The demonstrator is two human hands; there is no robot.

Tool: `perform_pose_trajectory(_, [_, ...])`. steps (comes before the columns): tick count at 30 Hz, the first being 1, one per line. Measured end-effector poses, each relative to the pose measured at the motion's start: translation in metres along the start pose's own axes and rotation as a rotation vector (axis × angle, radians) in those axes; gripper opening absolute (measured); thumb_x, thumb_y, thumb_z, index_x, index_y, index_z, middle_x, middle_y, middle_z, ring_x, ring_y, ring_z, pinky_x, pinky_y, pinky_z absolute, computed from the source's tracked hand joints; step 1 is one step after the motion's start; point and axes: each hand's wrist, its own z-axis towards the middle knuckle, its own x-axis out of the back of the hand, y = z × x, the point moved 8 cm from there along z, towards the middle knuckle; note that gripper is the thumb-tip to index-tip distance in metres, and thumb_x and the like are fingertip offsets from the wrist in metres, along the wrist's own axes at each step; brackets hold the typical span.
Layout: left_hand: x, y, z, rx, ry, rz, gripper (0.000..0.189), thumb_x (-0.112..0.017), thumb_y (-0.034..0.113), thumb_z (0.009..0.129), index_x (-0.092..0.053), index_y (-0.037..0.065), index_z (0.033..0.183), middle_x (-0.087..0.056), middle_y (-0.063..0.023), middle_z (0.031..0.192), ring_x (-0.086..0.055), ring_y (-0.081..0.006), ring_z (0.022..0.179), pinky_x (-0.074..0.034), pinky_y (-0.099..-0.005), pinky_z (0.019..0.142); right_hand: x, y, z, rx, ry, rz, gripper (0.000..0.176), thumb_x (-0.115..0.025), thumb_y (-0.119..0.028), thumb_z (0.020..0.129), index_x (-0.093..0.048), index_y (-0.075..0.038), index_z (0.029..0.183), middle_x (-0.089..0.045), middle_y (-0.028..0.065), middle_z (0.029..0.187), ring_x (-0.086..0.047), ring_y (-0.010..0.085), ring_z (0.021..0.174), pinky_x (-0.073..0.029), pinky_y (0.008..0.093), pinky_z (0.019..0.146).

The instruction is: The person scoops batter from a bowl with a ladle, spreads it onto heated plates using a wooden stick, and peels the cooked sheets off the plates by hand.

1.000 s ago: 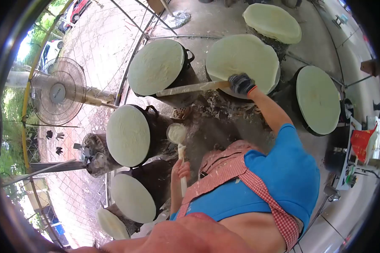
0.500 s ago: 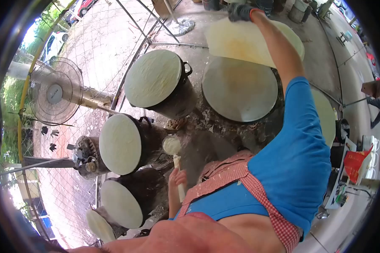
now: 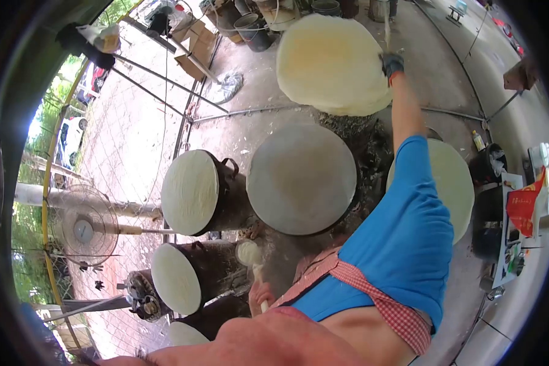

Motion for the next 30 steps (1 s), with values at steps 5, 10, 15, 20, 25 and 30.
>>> perform_pose_trajectory(5, [-0.021, -0.012, 0.01, -0.053, 0.044, 0.081, 0.031, -0.037, 0.019, 0.088, -0.043, 0.002, 0.113, -0.029, -0.0009, 0.056, -0.032, -0.0077, 0.04, -0.029, -0.0207, 0.035, 0.002, 0.112, -0.052, -0.251, 0.254, 0.061, 0.041, -0.055, -0.039, 0.069, -0.061, -0.001, 0.083, -0.062, 0.0141, 0.081, -0.059, 0.0275, 0.07, -0.044, 0.0383, 0.066])
perform_pose_trajectory(10, [-0.028, -0.029, 0.007, -0.037, 0.055, 0.065, 0.031, -0.037, 0.019, 0.088, -0.044, 0.003, 0.113, -0.029, -0.0009, 0.056, -0.032, -0.0073, 0.041, -0.03, -0.0206, 0.036, 0.015, 0.124, -0.059, -0.171, 0.364, -0.5, 0.046, -0.053, -0.047, 0.069, -0.062, -0.006, 0.087, -0.06, 0.0183, 0.083, -0.056, 0.0374, 0.078, -0.043, 0.0417, 0.068])
perform_pose_trajectory(15, [-0.016, -0.031, 0.004, 0.061, -0.026, 0.002, 0.03, -0.036, 0.019, 0.088, -0.045, 0.003, 0.112, -0.029, -0.001, 0.057, -0.032, -0.0079, 0.042, -0.03, -0.0211, 0.036, -0.003, 0.027, -0.166, 0.216, 0.167, -0.639, 0.054, -0.05, -0.05, 0.072, -0.049, -0.011, 0.11, -0.058, 0.0175, 0.093, -0.055, 0.0363, 0.084, -0.044, 0.0411, 0.07])
perform_pose_trajectory(20, [0.017, -0.012, -0.017, -0.008, 0.114, -0.014, 0.033, -0.034, 0.029, 0.088, -0.041, -0.001, 0.075, -0.031, -0.0014, 0.048, -0.032, -0.0111, 0.037, -0.029, -0.0234, 0.034, -0.081, -0.005, -0.358, 0.73, -0.4, -0.754, 0.041, -0.047, -0.03, 0.079, -0.043, -0.017, 0.118, -0.057, 0.0175, 0.088, -0.054, 0.0356, 0.078, -0.042, 0.0429, 0.069])
perform_pose_trajectory(25, [0.031, 0.001, -0.061, 0.048, 0.034, -0.01, 0.026, -0.037, 0.024, 0.088, -0.045, 0.001, 0.081, -0.03, -0.001, 0.055, -0.031, -0.0095, 0.04, -0.028, -0.0226, 0.034, -0.114, -0.027, -0.549, 0.918, -0.783, -0.96, 0.046, -0.047, -0.021, 0.076, -0.04, -0.015, 0.121, -0.058, 0.0147, 0.078, -0.056, 0.0296, 0.069, -0.042, 0.0413, 0.061])
perform_pose_trajectory(30, [0.082, 0.029, -0.115, 0.124, 0.193, 0.064, 0.032, -0.039, 0.028, 0.086, -0.032, 0.007, 0.063, -0.027, 0.0011, 0.048, -0.028, -0.0094, 0.037, -0.026, -0.0226, 0.032, -0.072, -0.041, -0.652, 1.115, -0.763, -0.96, 0.046, -0.047, -0.023, 0.074, -0.043, -0.01, 0.118, -0.058, 0.0152, 0.073, -0.057, 0.0258, 0.065, -0.042, 0.0389, 0.055])
